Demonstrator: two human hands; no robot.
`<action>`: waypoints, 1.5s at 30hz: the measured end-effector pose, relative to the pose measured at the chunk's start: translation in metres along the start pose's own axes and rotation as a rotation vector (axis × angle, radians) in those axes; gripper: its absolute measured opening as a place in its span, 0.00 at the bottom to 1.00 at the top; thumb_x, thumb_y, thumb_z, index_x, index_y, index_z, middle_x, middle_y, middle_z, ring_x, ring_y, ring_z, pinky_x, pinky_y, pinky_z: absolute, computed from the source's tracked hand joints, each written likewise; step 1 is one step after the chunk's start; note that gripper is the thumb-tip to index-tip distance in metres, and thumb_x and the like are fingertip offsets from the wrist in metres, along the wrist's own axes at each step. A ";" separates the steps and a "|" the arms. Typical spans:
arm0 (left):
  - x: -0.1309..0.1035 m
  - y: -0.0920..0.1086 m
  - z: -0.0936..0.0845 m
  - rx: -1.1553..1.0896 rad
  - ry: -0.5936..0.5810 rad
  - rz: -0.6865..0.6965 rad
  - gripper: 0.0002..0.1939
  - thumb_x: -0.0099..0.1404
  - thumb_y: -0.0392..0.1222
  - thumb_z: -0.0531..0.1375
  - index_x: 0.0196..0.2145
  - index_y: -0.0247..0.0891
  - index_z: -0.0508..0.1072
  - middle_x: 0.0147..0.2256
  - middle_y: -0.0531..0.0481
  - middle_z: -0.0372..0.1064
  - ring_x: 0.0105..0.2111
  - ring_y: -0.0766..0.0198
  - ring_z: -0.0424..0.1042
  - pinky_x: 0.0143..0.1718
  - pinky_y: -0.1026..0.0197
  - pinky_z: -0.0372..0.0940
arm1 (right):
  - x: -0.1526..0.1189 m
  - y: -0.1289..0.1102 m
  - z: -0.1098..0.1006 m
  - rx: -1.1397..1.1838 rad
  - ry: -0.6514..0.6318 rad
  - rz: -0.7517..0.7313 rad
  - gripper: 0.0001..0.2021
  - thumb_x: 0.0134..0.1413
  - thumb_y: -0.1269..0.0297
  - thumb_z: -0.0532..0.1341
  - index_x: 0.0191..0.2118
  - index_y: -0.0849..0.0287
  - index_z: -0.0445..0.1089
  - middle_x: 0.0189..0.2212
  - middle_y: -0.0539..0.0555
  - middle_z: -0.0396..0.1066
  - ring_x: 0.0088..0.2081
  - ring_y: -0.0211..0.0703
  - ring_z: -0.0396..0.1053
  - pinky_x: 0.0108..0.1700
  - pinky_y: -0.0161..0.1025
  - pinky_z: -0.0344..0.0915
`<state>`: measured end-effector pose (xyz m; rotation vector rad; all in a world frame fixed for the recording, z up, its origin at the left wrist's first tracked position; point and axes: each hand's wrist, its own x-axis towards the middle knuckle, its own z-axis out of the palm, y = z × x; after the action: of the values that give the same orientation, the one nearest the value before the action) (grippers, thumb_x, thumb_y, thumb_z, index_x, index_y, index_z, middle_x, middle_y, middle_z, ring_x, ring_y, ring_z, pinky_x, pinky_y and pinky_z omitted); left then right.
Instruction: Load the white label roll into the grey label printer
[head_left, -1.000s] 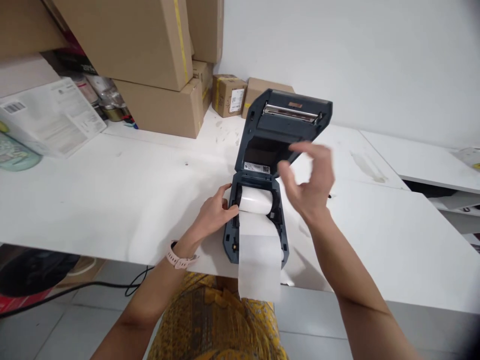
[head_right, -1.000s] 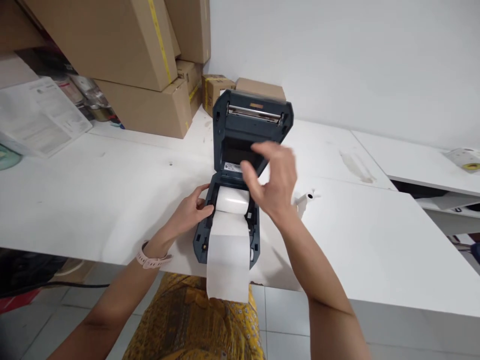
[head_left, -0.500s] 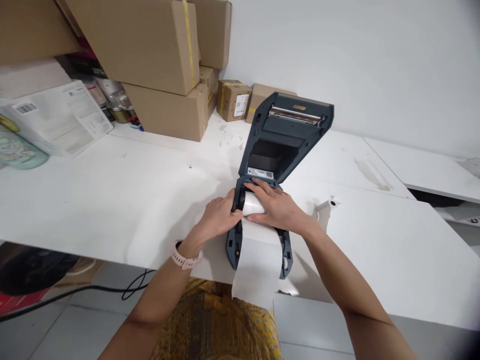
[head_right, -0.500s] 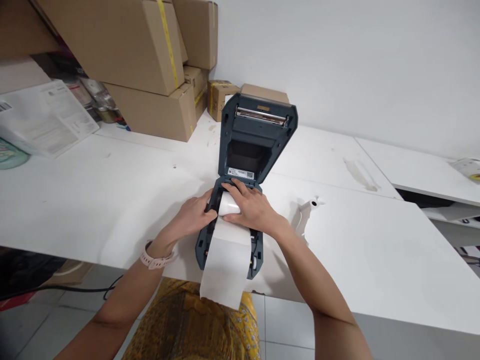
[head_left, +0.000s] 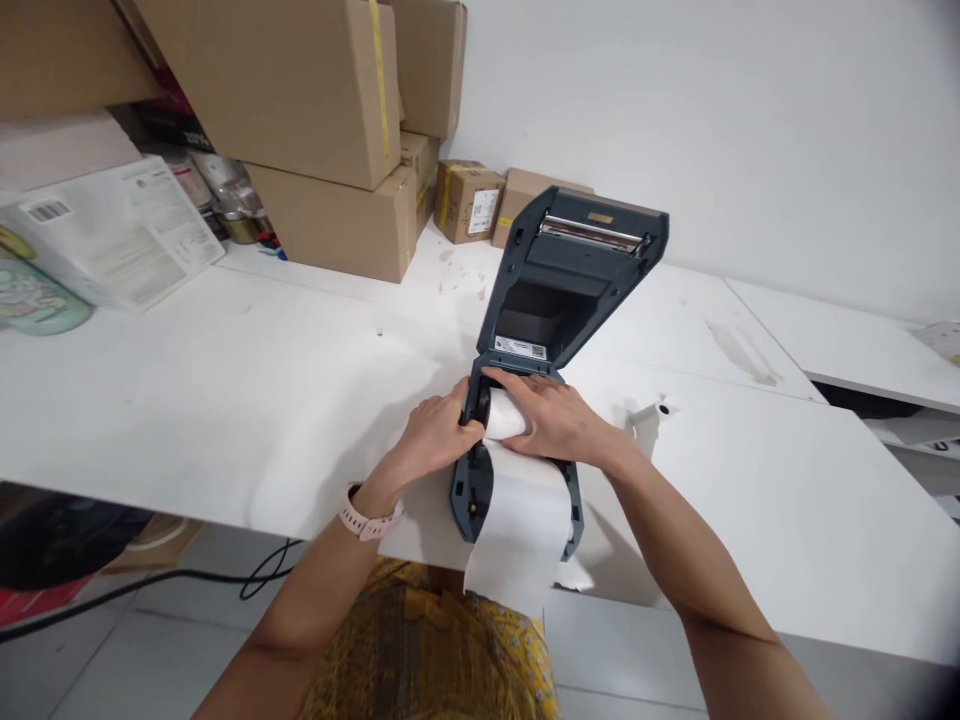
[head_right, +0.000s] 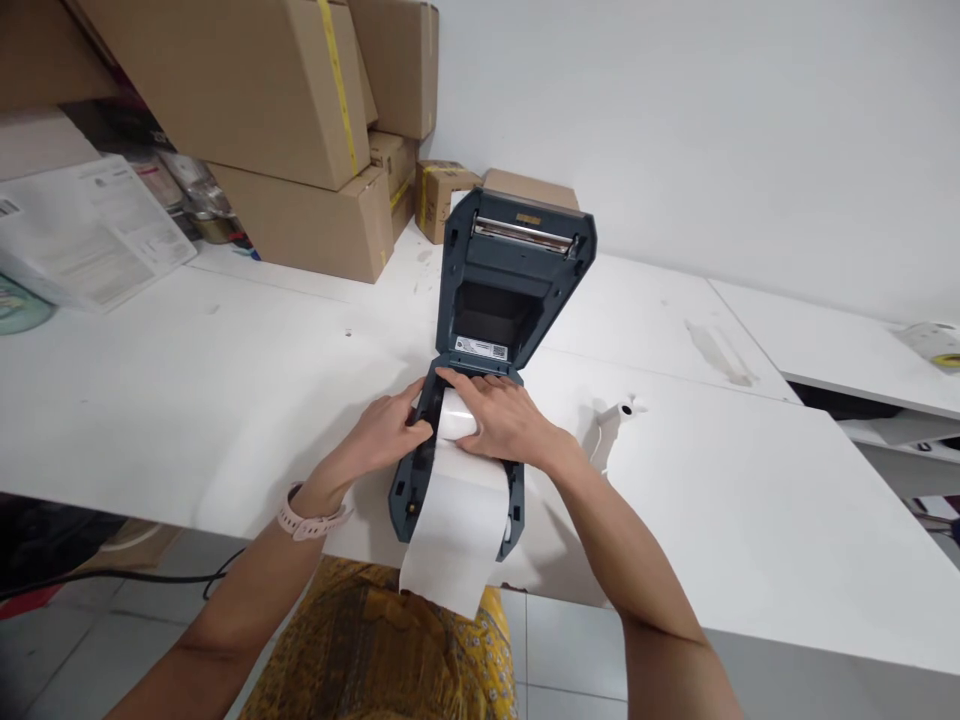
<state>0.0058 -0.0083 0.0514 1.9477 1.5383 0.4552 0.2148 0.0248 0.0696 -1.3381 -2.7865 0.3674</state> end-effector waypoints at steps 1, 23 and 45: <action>0.000 -0.001 0.000 -0.008 0.002 0.001 0.34 0.61 0.37 0.53 0.66 0.36 0.64 0.26 0.52 0.69 0.28 0.53 0.72 0.32 0.57 0.59 | -0.002 0.002 -0.004 0.073 0.001 -0.019 0.46 0.52 0.60 0.68 0.74 0.53 0.50 0.57 0.65 0.75 0.55 0.66 0.76 0.54 0.60 0.72; 0.001 -0.003 0.001 -0.097 -0.017 0.004 0.39 0.59 0.38 0.52 0.69 0.33 0.62 0.18 0.60 0.57 0.21 0.61 0.60 0.30 0.59 0.54 | -0.092 0.112 0.018 0.544 0.372 0.286 0.48 0.51 0.52 0.72 0.74 0.52 0.51 0.64 0.66 0.67 0.60 0.60 0.71 0.61 0.56 0.70; 0.003 -0.006 0.004 -0.066 0.000 0.010 0.38 0.60 0.36 0.53 0.69 0.36 0.62 0.20 0.59 0.61 0.22 0.61 0.63 0.30 0.59 0.55 | -0.139 0.186 0.079 1.005 0.641 0.503 0.32 0.50 0.49 0.72 0.62 0.42 0.70 0.68 0.57 0.68 0.72 0.60 0.61 0.70 0.60 0.63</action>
<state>0.0041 -0.0057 0.0439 1.9061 1.4954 0.5035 0.4349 0.0138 -0.0383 -1.4361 -1.3680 0.9593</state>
